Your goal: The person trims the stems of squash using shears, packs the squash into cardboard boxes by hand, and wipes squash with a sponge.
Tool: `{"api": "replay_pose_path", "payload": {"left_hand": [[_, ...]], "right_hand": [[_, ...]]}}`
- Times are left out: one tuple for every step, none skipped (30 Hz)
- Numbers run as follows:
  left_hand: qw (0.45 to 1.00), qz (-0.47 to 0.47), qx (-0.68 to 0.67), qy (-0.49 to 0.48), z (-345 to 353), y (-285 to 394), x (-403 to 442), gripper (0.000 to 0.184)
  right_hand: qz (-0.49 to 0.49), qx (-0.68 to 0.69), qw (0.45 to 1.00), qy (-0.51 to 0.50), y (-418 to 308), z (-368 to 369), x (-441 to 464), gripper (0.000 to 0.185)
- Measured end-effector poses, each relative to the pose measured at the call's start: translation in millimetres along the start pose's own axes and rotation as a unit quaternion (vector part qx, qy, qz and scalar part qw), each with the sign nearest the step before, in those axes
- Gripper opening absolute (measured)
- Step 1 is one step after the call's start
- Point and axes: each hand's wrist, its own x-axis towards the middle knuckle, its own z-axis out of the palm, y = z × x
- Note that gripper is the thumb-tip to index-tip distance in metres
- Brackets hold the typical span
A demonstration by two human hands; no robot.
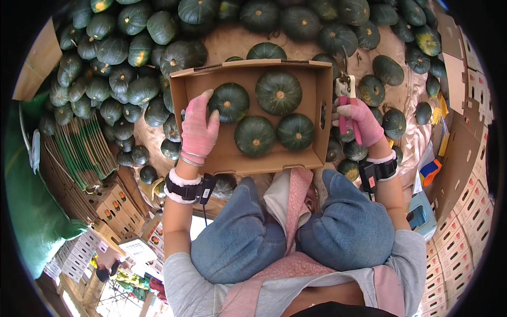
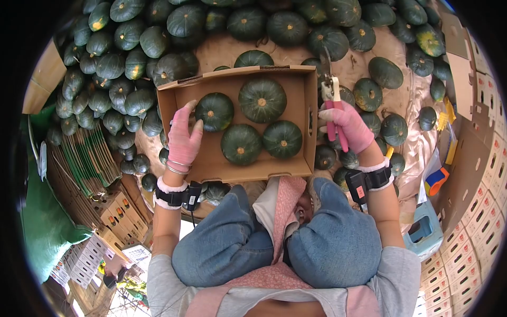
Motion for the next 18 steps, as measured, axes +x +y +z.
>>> {"api": "replay_pose_path", "payload": {"left_hand": [[0.996,-0.042,-0.080,-0.017,1.7,-1.3,0.7,0.043],[0.983,-0.084,-0.159,-0.035,3.3,-2.3,1.0,0.043],[0.962,-0.126,-0.237,-0.053,4.7,-2.9,1.1,0.044],[0.944,-0.125,-0.301,-0.042,7.1,-1.0,1.1,0.045],[0.923,-0.121,-0.364,-0.032,10.4,3.2,1.6,0.045],[0.897,-0.116,-0.426,-0.023,12.6,6.1,2.4,0.046],[0.898,-0.114,-0.424,-0.029,14.1,6.8,3.4,0.047],[0.899,-0.111,-0.423,-0.035,16.3,7.4,4.2,0.048],[0.898,-0.105,-0.425,-0.042,18.8,9.9,5.3,0.049],[0.949,-0.075,-0.301,-0.051,16.6,12.2,6.2,0.049],[0.982,-0.038,-0.176,-0.055,10.5,12.0,7.7,0.050],[0.997,0.006,-0.051,-0.053,7.4,11.2,10.7,0.050],[0.999,-0.005,-0.025,-0.043,9.6,6.4,9.4,0.052],[0.999,-0.017,0.001,-0.035,13.3,-2.0,5.7,0.055],[0.997,-0.012,0.036,-0.063,14.3,-13.0,2.8,0.056],[0.993,-0.010,0.075,-0.089,16.1,-18.5,1.5,0.057],[0.991,0.007,0.084,-0.099,17.6,-14.5,2.6,0.057],[0.989,0.022,0.096,-0.109,15.4,-10.0,4.3,0.058]], "right_hand": [[-0.007,-0.014,1.000,-0.004,-1.2,4.1,-1.5,0.029],[-0.012,-0.029,0.999,-0.009,-2.7,8.6,-3.1,0.029],[-0.007,-0.033,0.999,-0.006,-6.2,13.1,-5.0,0.030],[-0.008,-0.024,1.000,-0.007,-10.3,17.0,-6.8,0.030],[-0.011,-0.014,1.000,-0.007,-14.9,19.9,-8.4,0.031],[-0.015,-0.006,1.000,-0.005,-18.4,20.1,-9.8,0.031],[0.002,-0.010,1.000,-0.010,-18.7,17.8,-9.6,0.032],[0.019,-0.014,1.000,-0.012,-17.1,14.6,-8.8,0.033],[0.016,-0.015,1.000,-0.019,-16.2,12.4,-8.8,0.034],[0.009,-0.023,1.000,-0.018,-14.1,10.9,-8.0,0.034],[-0.007,-0.034,0.999,-0.002,-15.5,13.2,-9.9,0.034],[-0.003,-0.023,1.000,-0.006,-12.8,8.1,-9.4,0.031],[-0.040,-0.011,0.999,0.033,-12.6,11.8,-9.5,0.029],[-0.027,-0.034,0.999,0.012,-19.8,4.9,-10.6,0.030],[-0.066,-0.018,0.997,0.046,-16.7,1.9,-7.8,0.030],[-0.104,-0.002,0.992,0.075,-13.5,-1.9,-6.1,0.031],[-0.118,0.012,0.988,0.102,-17.1,-8.0,-9.3,0.031],[-0.130,0.028,0.983,0.124,-20.7,-13.9,-11.1,0.031]]}}
